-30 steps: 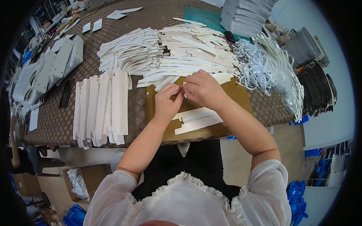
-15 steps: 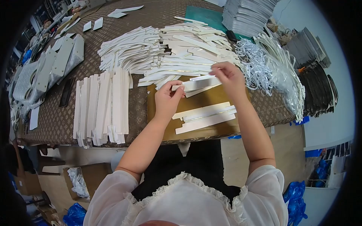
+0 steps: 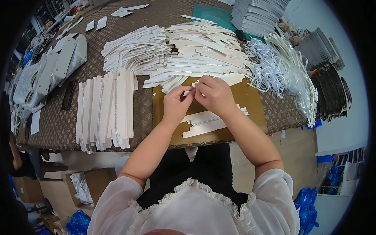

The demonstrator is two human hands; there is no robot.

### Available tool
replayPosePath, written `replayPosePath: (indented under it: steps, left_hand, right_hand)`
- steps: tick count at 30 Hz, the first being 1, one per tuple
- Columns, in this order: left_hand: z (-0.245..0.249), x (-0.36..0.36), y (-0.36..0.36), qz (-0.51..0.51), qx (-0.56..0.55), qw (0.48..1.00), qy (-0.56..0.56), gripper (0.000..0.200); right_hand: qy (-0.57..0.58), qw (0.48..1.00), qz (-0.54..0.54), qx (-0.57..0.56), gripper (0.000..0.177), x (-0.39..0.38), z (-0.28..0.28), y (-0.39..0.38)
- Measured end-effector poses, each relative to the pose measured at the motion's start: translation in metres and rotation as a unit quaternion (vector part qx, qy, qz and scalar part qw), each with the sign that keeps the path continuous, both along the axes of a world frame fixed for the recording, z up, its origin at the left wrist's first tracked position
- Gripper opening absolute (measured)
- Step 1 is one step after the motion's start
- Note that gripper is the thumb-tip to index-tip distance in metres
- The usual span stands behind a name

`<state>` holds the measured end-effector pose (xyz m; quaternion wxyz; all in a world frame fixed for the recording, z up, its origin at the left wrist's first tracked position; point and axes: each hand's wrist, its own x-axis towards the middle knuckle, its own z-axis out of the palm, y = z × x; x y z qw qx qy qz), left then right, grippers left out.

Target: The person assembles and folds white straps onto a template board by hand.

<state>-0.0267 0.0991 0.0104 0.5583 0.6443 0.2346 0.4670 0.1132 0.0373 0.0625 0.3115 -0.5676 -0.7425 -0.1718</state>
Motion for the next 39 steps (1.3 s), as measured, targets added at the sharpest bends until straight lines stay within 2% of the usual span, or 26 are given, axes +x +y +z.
replayPosePath:
  steps: [2, 3, 4, 5, 7, 9, 11, 12, 15, 17, 18, 19, 20, 21, 22, 24, 26, 28, 29, 30, 31, 32, 33, 35, 37, 39]
  left_hand:
    - [-0.004, 0.002, 0.000, -0.018, -0.047, 0.998, -0.028, 0.012]
    - [-0.005, 0.003, 0.000, -0.036, -0.094, 0.993, -0.055, 0.012]
    - [-0.007, 0.004, 0.000, -0.055, -0.141, 0.985, -0.081, 0.011]
    - [-0.009, 0.004, 0.001, -0.056, -0.142, 0.985, -0.080, 0.011]
    - [-0.007, 0.002, 0.006, -0.018, -0.191, 0.974, -0.123, 0.010]
    - [-0.004, 0.001, 0.009, 0.001, -0.217, 0.965, -0.145, 0.009]
    - [-0.001, -0.001, 0.011, 0.036, -0.229, 0.960, -0.156, 0.008]
    - [0.000, -0.001, 0.012, 0.054, -0.234, 0.957, -0.161, 0.008]
    - [-0.004, -0.001, 0.014, 0.045, -0.227, 0.968, -0.092, 0.009]
    - [-0.006, 0.001, 0.011, 0.036, -0.226, 0.972, -0.053, 0.011]
    - [-0.005, 0.002, 0.010, 0.047, -0.176, 0.982, -0.044, 0.012]
    - [-0.004, 0.002, 0.009, 0.058, -0.126, 0.990, -0.034, 0.013]
    - [-0.004, 0.002, 0.008, 0.068, -0.077, 0.994, -0.022, 0.014]
    - [-0.003, 0.000, 0.008, 0.068, -0.081, 0.994, -0.017, 0.014]
    - [-0.002, -0.002, 0.009, 0.086, -0.011, 0.996, 0.022, 0.015]
    - [0.003, -0.006, 0.009, 0.115, 0.129, 0.980, 0.102, 0.017]
    - [0.014, -0.009, 0.004, 0.123, 0.133, 0.979, 0.096, 0.016]
    - [0.030, -0.012, -0.003, 0.148, 0.144, 0.976, 0.071, 0.014]
    - [0.038, -0.015, -0.008, 0.146, 0.142, 0.976, 0.074, 0.014]
    - [0.047, -0.020, -0.015, 0.089, 0.035, 0.994, 0.047, 0.013]
    - [0.054, -0.025, -0.022, 0.032, -0.072, 0.997, 0.018, 0.012]
    - [0.057, -0.030, -0.027, -0.022, -0.179, 0.983, -0.012, 0.011]
    - [0.058, -0.034, -0.032, -0.018, -0.182, 0.983, -0.009, 0.011]
    - [0.056, -0.038, -0.042, -0.040, -0.220, 0.974, -0.037, 0.008]
    - [0.049, -0.041, -0.043, -0.048, -0.244, 0.967, -0.048, 0.008]
    - [0.026, -0.044, -0.042, -0.040, -0.236, 0.971, -0.006, 0.009]
  right_hand:
    - [0.014, 1.000, -0.001, -0.007, 0.014, 0.002, -0.003, 0.001]
    - [0.198, 0.979, -0.014, -0.044, 0.011, 0.006, -0.004, 0.003]
    - [0.376, 0.923, -0.028, -0.079, 0.007, 0.011, -0.005, 0.005]
    - [0.540, 0.833, -0.041, -0.111, 0.005, 0.019, -0.006, 0.006]
    - [0.683, 0.727, -0.059, -0.036, 0.010, 0.071, -0.012, 0.013]
    - [0.770, 0.638, -0.014, 0.023, 0.013, 0.126, -0.006, 0.004]
    - [0.776, 0.620, -0.036, 0.114, 0.012, 0.178, -0.007, -0.010]
    - [0.775, 0.621, -0.038, 0.114, 0.012, 0.200, -0.005, -0.020]
    - [0.730, 0.652, -0.100, 0.180, 0.018, 0.234, -0.009, -0.041]
    - [0.585, 0.764, -0.266, 0.062, 0.025, 0.239, -0.018, -0.051]
    - [0.496, 0.800, -0.339, -0.002, 0.029, 0.240, -0.022, -0.054]
    - [0.497, 0.797, -0.342, -0.004, 0.029, 0.230, -0.021, -0.056]
    - [0.445, 0.831, -0.334, -0.022, 0.031, 0.216, -0.026, -0.058]
    - [0.391, 0.860, -0.325, -0.041, 0.034, 0.191, -0.026, -0.058]
    - [0.336, 0.886, -0.314, -0.061, 0.036, 0.167, -0.025, -0.059]
    - [0.357, 0.890, -0.244, -0.145, 0.026, 0.114, -0.014, -0.062]
    - [0.459, 0.838, -0.075, -0.286, 0.018, 0.072, -0.006, -0.068]
    - [0.509, 0.764, 0.008, -0.397, 0.011, 0.032, 0.004, -0.072]
    - [0.474, 0.781, 0.054, -0.403, 0.012, 0.021, -0.002, -0.072]
    - [0.436, 0.796, 0.102, -0.407, 0.014, 0.012, -0.009, -0.071]
    - [0.438, 0.794, 0.103, -0.409, 0.014, -0.002, -0.009, -0.070]
    - [0.543, 0.750, 0.136, -0.354, 0.016, -0.018, -0.007, -0.069]
    - [0.639, 0.692, 0.166, -0.292, 0.018, -0.031, -0.005, -0.067]
    - [0.727, 0.617, 0.193, -0.230, 0.020, -0.036, -0.007, -0.065]
    - [0.745, 0.615, 0.155, -0.209, 0.023, -0.028, -0.013, -0.065]
    - [0.754, 0.612, 0.134, -0.199, 0.025, -0.025, -0.020, -0.062]
